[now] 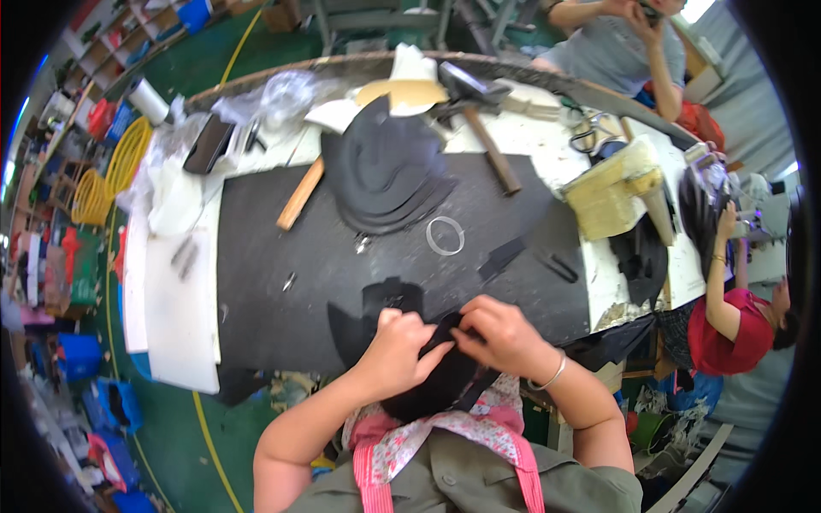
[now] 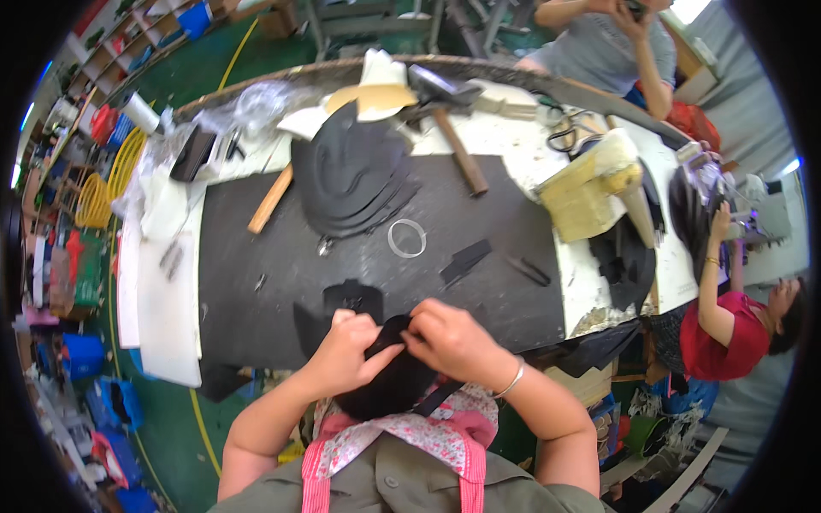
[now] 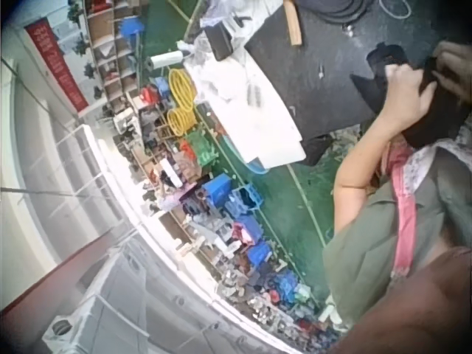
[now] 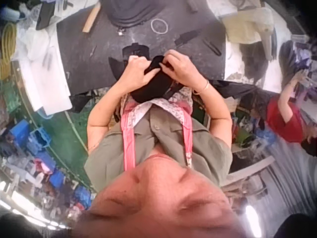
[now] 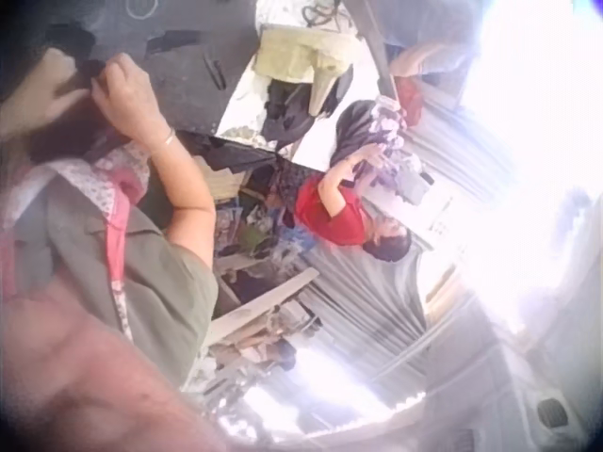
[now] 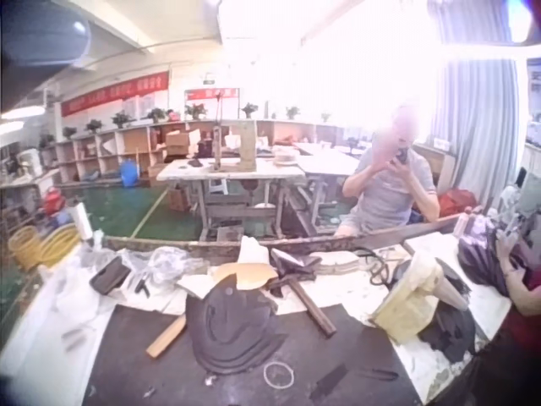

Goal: The person hands an assembled piece to a coworker and then assembles footwear upper components by fitting and folding small leather pieces together by hand.

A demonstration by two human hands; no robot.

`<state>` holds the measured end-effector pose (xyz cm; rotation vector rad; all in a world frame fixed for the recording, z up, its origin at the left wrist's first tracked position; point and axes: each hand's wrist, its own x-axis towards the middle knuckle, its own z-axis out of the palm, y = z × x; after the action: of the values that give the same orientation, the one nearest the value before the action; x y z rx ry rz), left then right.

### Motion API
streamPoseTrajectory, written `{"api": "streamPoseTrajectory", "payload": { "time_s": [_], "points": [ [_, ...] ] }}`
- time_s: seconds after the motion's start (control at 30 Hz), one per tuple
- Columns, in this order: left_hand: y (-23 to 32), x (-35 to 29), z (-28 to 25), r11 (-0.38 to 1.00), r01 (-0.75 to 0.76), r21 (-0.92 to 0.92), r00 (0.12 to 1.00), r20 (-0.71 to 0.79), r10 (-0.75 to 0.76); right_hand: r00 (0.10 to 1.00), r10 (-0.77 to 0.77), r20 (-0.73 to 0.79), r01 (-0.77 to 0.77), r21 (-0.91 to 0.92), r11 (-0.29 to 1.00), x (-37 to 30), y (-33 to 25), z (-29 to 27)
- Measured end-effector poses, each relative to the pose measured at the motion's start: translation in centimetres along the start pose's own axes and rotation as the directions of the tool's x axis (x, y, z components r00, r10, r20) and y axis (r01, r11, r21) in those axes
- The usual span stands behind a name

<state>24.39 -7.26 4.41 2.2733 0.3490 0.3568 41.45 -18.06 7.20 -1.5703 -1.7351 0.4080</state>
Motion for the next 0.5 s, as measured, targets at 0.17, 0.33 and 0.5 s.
{"api": "streamPoseTrajectory", "payload": {
  "time_s": [0.17,0.33,0.5],
  "points": [
    [-1.1,0.3,-0.5,0.959,-0.003,-0.283,0.983,0.175,0.055,0.999,0.030,-0.036,-0.029,0.017,0.999,0.3,-0.1,0.7],
    [1.3,2.1,-3.4,0.887,0.195,-0.419,0.921,0.388,-0.019,0.978,0.150,-0.144,-0.144,0.054,0.988,-0.2,-0.8,0.4],
    [-2.6,0.1,-1.5,-0.201,0.479,-0.854,0.877,0.475,0.071,0.949,0.311,-0.051,-0.279,0.321,0.905,-0.3,-0.8,-1.0]
  ]
}}
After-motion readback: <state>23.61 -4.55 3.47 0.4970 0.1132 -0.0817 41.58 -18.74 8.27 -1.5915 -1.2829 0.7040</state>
